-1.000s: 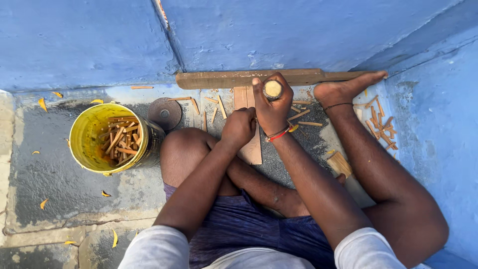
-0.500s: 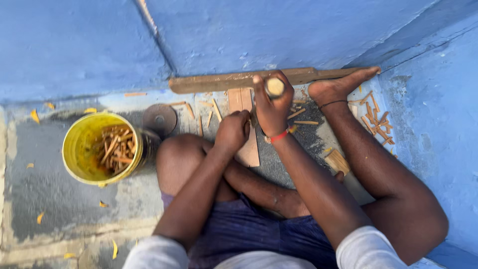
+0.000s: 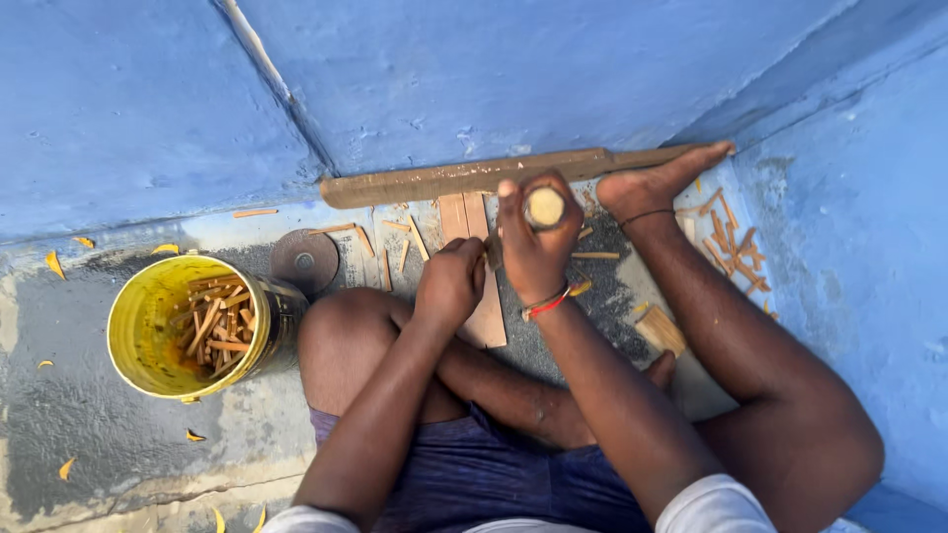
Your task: The person sits on the floor and uses a knife to carve a piece of wood held between their legs. They repeatedly shave off thin strips of wood and occasionally inspect the carved surface.
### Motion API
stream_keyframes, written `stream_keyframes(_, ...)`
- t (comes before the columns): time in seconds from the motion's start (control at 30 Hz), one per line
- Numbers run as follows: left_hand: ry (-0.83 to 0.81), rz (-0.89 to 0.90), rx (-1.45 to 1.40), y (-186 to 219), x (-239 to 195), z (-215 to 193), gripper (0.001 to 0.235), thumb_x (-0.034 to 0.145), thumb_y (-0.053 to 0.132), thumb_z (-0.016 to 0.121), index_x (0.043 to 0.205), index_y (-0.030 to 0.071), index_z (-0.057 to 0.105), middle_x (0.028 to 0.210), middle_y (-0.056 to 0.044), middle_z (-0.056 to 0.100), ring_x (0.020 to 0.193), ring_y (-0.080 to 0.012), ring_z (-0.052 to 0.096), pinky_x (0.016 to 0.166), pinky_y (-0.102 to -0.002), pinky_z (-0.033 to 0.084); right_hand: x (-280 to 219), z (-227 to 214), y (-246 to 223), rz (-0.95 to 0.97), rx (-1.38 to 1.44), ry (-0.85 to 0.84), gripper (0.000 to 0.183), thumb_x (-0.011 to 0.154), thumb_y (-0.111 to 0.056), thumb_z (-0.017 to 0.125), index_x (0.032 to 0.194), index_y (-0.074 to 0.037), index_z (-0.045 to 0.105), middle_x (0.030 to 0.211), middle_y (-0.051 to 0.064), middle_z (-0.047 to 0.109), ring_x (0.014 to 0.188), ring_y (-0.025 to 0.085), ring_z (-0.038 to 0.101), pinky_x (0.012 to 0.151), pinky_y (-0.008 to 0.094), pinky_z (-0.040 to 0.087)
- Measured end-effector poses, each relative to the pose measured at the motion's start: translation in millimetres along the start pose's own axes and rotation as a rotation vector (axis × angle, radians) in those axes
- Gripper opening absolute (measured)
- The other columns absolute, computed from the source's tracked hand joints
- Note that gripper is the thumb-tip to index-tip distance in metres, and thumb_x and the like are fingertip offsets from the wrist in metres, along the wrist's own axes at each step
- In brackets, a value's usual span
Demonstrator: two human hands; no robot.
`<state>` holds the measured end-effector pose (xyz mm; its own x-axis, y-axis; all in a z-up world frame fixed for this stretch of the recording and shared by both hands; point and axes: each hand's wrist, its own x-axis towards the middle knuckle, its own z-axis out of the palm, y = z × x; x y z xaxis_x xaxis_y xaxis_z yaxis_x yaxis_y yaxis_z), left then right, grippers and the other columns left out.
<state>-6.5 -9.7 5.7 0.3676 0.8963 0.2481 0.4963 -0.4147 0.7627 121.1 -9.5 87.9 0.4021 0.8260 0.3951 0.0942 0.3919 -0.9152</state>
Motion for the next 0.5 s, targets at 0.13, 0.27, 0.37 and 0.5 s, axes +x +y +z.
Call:
stream_keyframes(0.13,-0.116,-0.066,0.021,-5,4,2,0.012,0.086,0.005,0.059,0.098,0.003,0.064,0.088,-0.023,0.068,0.083,-0.0454,0.067,0.076,-0.054,0.054,0,10,7,-0.137,-0.152,-0.041,0.030,0.103,-0.014,0.071,0.083,-0.007,0.050,0.075,-0.003,0.049,0.072,0.007,0.048,0.066,0.027,0.042)
stream_keyframes(0.27,-0.045,0.007,0.028,-5,7,-3,0.011,0.085,0.006,0.061,0.095,0.002,0.063,0.088,-0.024,0.067,0.084,-0.0467,0.066,0.076,-0.055,0.053,3,10,0,-0.097,-0.202,-0.060,0.028,0.101,-0.015,0.072,0.083,-0.006,0.052,0.071,-0.003,0.050,0.069,0.006,0.049,0.062,0.026,0.041)
stream_keyframes(0.37,0.012,0.033,-0.015,-4,0,-1,0.010,0.086,0.006,0.061,0.095,0.001,0.062,0.088,-0.025,0.066,0.084,-0.0470,0.065,0.074,-0.055,0.052,-8,-4,-7,-0.134,-0.050,-0.006,0.029,0.102,-0.015,0.071,0.083,-0.006,0.050,0.078,-0.002,0.052,0.070,0.006,0.051,0.063,0.026,0.044)
stream_keyframes(0.5,-0.066,0.031,0.060,-20,5,12,0.006,0.094,0.008,0.060,0.094,0.002,0.062,0.089,-0.025,0.066,0.087,-0.0467,0.065,0.077,-0.055,0.052,-7,11,7,-0.125,-0.144,-0.046,0.028,0.102,-0.013,0.072,0.085,-0.005,0.051,0.075,-0.002,0.050,0.072,0.006,0.048,0.063,0.026,0.042)
